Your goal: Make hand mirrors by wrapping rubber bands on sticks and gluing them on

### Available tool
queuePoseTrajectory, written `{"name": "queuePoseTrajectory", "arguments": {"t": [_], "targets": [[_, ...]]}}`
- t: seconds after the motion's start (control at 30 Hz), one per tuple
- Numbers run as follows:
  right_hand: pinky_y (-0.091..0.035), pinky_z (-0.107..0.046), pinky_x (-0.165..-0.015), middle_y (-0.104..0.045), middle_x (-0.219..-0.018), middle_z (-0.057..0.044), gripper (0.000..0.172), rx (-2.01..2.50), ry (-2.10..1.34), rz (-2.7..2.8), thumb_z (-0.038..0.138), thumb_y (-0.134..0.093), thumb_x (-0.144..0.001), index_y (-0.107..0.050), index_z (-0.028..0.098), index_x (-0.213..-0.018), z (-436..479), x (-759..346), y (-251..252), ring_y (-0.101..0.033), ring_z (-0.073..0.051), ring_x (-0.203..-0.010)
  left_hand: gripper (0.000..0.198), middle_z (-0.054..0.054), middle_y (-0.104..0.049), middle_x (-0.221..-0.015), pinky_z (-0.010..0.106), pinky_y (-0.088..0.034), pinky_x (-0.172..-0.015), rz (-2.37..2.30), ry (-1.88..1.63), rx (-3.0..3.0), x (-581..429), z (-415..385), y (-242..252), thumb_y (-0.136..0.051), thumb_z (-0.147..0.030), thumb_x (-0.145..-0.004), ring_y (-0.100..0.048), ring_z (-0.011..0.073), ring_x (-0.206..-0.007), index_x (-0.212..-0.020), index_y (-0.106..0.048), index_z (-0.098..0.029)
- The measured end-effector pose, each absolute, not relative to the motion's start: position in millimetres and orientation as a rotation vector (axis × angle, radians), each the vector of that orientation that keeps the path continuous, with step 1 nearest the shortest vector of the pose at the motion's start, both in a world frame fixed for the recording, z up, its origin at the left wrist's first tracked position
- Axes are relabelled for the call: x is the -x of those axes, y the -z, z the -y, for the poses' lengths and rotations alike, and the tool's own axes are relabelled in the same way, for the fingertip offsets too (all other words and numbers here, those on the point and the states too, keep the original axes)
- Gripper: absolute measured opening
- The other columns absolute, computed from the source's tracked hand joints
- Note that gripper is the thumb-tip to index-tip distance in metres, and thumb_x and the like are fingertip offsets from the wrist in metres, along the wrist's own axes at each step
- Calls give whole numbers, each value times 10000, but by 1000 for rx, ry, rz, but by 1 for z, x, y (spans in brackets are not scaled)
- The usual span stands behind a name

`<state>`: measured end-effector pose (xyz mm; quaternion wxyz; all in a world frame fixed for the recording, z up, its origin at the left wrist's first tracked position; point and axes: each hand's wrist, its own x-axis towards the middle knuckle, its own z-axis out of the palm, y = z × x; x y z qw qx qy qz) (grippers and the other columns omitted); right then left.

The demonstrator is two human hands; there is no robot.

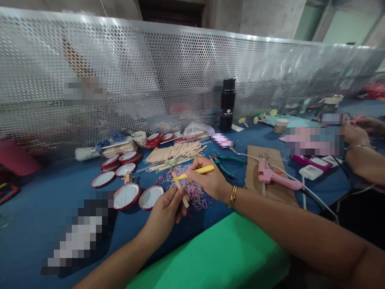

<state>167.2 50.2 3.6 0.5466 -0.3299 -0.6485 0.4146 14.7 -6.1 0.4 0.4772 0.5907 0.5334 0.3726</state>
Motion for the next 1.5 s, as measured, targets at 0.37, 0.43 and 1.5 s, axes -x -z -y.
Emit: {"name": "queuePoseTrajectory", "arguments": {"t": [0.37, 0.43, 1.5], "targets": [[-333, -232, -527, -460, -582, 60, 170, 795, -993, 1550, 304, -615, -762, -500, 207, -682, -50, -167, -4, -405, -107, -553, 398, -42, -529, -483, 192, -250, -376, -1295, -927, -1426, -15, 6, 1, -519, -545, -829, -371, 63, -360, -653, -503, -188], [-329, -232, -524, -459, -580, 61, 166, 804, -992, 1562, 296, -615, -756, -500, 206, -678, -50, -167, -4, -401, -105, -545, 398, -41, -532, -486, 192, -250, -375, -1296, -929, -1427, -14, 6, 1, -518, -542, -834, -371, 62, -360, -653, -507, -187], [-327, -227, -505, -445, -565, 68, 160, 756, -1034, 1532, 280, -610, -755, -488, 210, -678, -52, -167, -2, -389, -99, -521, 397, -41, -527, -488, 196, -253, -382, -1304, -938, -1418, -15, 6, -1, -529, -543, -822, -373, 65, -366, -648, -510, -187]]}}
